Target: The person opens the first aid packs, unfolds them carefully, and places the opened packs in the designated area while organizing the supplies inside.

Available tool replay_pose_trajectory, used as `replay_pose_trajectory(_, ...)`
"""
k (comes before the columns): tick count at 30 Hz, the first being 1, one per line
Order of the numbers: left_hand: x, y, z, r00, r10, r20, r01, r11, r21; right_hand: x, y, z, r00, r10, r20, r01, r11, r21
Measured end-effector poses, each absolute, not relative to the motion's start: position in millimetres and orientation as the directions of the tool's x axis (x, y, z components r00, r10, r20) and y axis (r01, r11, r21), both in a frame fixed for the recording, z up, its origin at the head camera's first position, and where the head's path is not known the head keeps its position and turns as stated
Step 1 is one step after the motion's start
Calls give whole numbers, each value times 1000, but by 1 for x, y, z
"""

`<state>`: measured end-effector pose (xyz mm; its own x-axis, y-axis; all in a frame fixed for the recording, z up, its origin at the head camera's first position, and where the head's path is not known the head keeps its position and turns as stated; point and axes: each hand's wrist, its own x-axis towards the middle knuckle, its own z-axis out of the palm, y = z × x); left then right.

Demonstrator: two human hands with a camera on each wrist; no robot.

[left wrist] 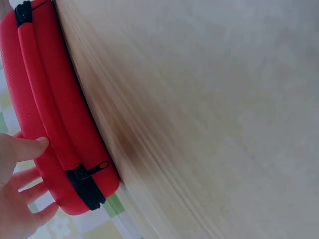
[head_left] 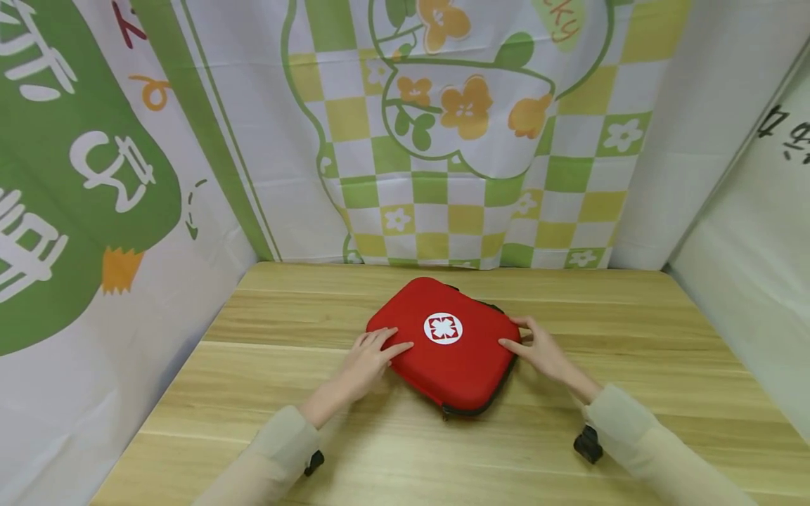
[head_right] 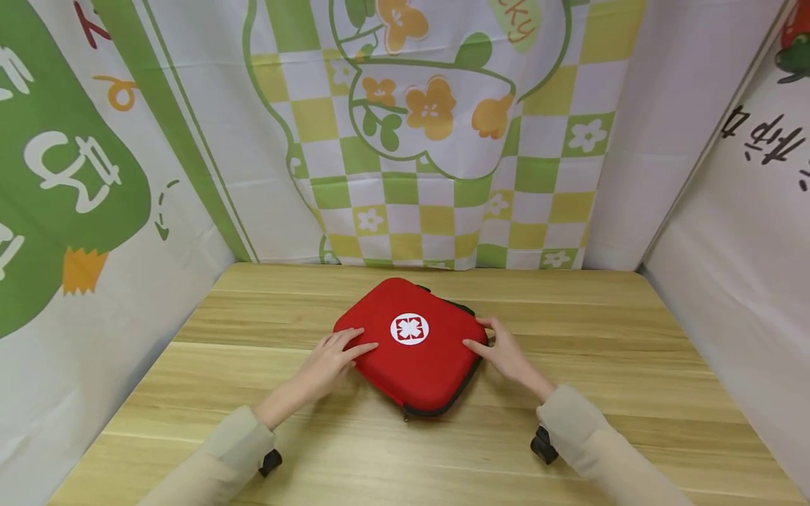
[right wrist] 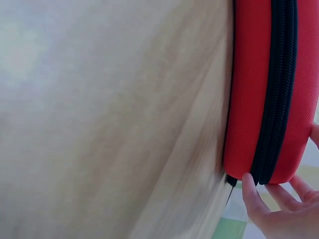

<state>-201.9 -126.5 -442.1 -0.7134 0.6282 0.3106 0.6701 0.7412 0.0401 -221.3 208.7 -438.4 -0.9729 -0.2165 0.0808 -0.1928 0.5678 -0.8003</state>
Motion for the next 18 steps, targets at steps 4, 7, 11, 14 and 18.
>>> replay_pose_trajectory(4,-210,-128,-443,-719,627,300,672,737,72,-213,209,-436,-979,-191,74,-173,578,-798)
replay_pose_trajectory(7,-216,-128,-445,-711,628,318,682,726,90,-206,209,-434,-982,-174,67,-158,581,-799)
replay_pose_trajectory(11,-224,-128,-447,-687,631,361,700,708,95,-196,207,-433,-987,-146,68,-142,592,-793)
replay_pose_trajectory(14,-229,-128,-448,-679,630,377,704,704,92,-188,206,-432,-989,-127,70,-133,600,-789)
replay_pose_trajectory(18,-234,-128,-448,-679,627,381,705,703,98,-178,203,-432,-993,-106,48,-102,599,-794)
